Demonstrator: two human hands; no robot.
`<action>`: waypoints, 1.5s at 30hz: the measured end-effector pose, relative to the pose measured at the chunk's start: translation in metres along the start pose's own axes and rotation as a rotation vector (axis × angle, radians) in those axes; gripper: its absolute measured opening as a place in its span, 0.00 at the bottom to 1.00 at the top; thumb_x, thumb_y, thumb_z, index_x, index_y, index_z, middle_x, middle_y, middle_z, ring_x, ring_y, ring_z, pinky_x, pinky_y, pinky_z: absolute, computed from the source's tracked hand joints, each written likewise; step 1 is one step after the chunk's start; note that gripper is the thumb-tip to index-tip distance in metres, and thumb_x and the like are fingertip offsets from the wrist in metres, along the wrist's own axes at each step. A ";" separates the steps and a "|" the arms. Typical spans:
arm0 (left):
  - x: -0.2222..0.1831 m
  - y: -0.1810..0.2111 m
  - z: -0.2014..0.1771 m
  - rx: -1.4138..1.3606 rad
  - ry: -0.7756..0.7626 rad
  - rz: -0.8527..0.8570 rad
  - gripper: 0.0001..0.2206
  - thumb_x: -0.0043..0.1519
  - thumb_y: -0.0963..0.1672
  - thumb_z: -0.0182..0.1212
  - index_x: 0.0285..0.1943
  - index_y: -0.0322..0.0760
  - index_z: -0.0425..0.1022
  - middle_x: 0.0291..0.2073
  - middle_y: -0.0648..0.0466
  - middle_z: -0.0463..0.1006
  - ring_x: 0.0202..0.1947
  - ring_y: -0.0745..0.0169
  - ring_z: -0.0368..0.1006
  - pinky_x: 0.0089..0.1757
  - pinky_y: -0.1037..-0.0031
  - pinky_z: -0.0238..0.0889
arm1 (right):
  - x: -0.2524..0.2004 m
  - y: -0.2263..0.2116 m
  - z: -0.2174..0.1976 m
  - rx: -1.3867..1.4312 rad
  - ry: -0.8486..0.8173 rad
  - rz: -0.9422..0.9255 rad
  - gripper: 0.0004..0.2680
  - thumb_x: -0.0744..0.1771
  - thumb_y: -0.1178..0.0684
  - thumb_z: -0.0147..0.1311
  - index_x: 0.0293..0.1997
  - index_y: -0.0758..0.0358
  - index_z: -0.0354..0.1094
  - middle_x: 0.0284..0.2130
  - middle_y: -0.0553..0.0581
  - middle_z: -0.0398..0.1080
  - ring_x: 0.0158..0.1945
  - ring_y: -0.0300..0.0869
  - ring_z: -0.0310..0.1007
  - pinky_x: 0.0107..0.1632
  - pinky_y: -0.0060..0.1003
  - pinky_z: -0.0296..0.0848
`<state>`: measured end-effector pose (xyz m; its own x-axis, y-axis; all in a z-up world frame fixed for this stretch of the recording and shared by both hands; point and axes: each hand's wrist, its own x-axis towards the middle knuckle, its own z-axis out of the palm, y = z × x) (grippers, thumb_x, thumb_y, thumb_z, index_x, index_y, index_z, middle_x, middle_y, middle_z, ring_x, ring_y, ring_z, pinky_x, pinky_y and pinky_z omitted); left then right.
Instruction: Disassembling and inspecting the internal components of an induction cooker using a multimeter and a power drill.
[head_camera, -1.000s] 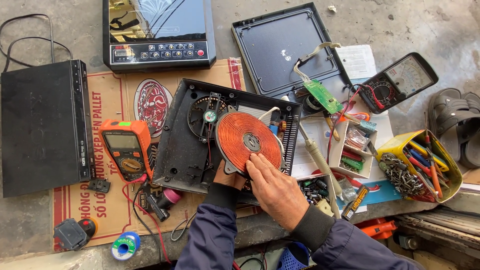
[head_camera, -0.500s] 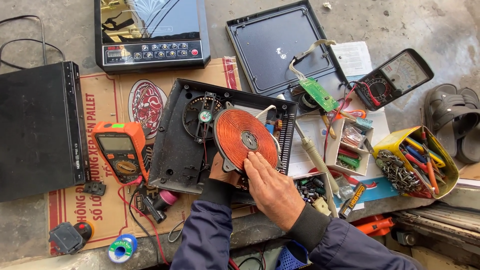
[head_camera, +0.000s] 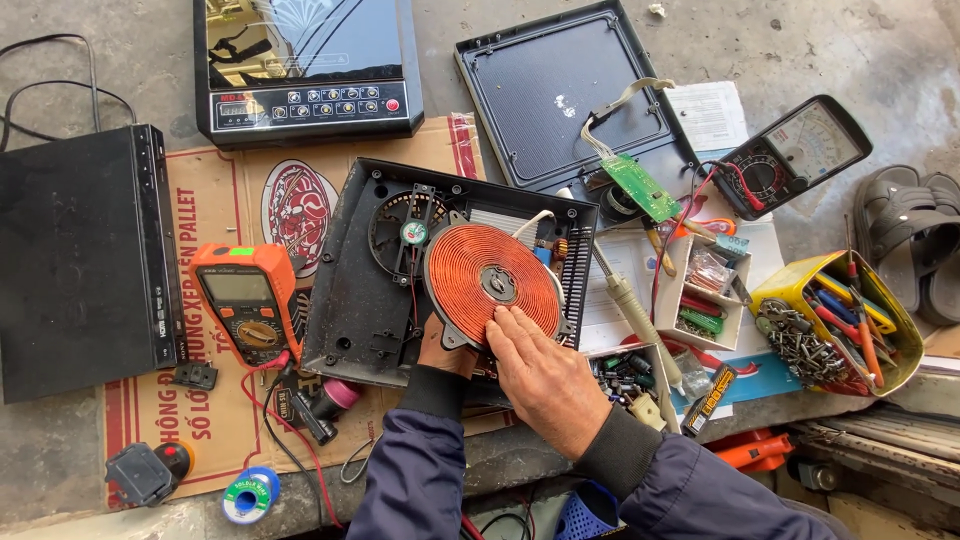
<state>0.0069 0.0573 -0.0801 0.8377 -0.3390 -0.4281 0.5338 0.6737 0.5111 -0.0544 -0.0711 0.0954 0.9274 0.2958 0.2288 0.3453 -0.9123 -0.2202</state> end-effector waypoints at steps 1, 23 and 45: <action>0.000 0.000 0.001 0.005 0.006 0.001 0.21 0.62 0.44 0.73 0.62 0.28 0.77 0.55 0.44 0.83 0.51 0.53 0.81 0.53 0.67 0.77 | -0.001 0.001 0.002 -0.005 0.000 -0.009 0.19 0.66 0.60 0.61 0.65 0.75 0.68 0.66 0.75 0.72 0.68 0.58 0.76 0.61 0.42 0.81; -0.012 -0.003 -0.028 -0.159 -0.028 -0.032 0.16 0.69 0.40 0.64 0.65 0.25 0.75 0.58 0.40 0.82 0.54 0.50 0.81 0.54 0.69 0.78 | -0.005 -0.001 0.010 -0.167 -0.113 -0.099 0.20 0.66 0.55 0.57 0.65 0.73 0.67 0.67 0.72 0.71 0.72 0.60 0.72 0.66 0.45 0.76; -0.033 0.067 0.057 -0.528 0.373 -0.247 0.19 0.70 0.51 0.68 0.60 0.34 0.80 0.55 0.41 0.85 0.53 0.43 0.81 0.55 0.51 0.78 | 0.004 0.002 0.007 -0.203 -0.067 -0.117 0.17 0.68 0.54 0.62 0.65 0.59 0.73 0.57 0.66 0.79 0.62 0.55 0.81 0.56 0.46 0.82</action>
<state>0.0212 0.0765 0.0106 0.5526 -0.3388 -0.7615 0.4969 0.8675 -0.0254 -0.0490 -0.0695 0.0894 0.8928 0.4144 0.1763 0.4209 -0.9071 0.0006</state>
